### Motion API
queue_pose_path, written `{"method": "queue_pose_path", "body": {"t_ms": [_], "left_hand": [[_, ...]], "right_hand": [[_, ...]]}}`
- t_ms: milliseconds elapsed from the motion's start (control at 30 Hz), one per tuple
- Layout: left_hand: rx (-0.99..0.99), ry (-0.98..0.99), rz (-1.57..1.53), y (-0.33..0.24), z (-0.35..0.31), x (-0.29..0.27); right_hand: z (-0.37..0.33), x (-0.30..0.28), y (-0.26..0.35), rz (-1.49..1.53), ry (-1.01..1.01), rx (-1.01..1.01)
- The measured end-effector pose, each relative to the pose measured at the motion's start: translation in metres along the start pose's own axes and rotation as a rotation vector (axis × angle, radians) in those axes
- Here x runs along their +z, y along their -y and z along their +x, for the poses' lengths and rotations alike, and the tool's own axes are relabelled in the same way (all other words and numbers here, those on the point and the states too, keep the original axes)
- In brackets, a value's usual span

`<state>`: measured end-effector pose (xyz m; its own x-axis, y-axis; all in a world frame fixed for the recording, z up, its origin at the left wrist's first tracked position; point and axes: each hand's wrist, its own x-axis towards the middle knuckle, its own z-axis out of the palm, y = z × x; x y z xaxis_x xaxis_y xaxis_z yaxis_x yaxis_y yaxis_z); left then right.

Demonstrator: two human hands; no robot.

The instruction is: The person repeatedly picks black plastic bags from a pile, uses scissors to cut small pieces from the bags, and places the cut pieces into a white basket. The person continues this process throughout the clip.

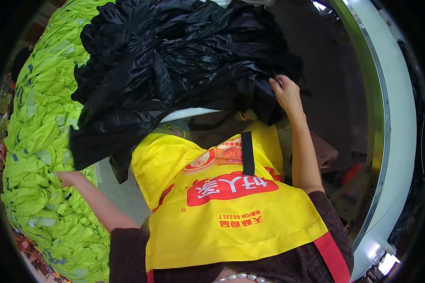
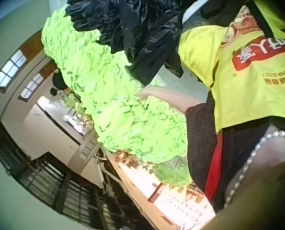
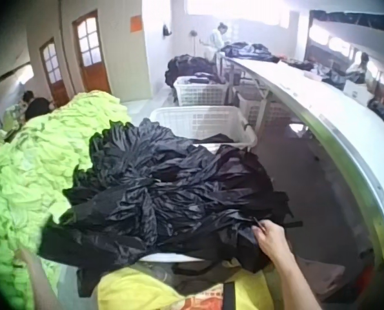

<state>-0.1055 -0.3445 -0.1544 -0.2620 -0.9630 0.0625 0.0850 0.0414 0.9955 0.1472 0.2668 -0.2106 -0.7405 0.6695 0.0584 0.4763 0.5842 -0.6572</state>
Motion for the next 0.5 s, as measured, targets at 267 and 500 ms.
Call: {"method": "queue_pose_path", "body": {"t_ms": [267, 500], "left_hand": [[0.181, 1.424, 0.001, 0.044, -0.278, -0.033], [0.786, 1.772, 0.052, 0.006, -0.351, -0.064]], "right_hand": [[0.057, 0.050, -0.014, -0.062, -0.067, 0.170], [-0.070, 0.012, 0.099, 0.116, -0.068, -0.790]]}}
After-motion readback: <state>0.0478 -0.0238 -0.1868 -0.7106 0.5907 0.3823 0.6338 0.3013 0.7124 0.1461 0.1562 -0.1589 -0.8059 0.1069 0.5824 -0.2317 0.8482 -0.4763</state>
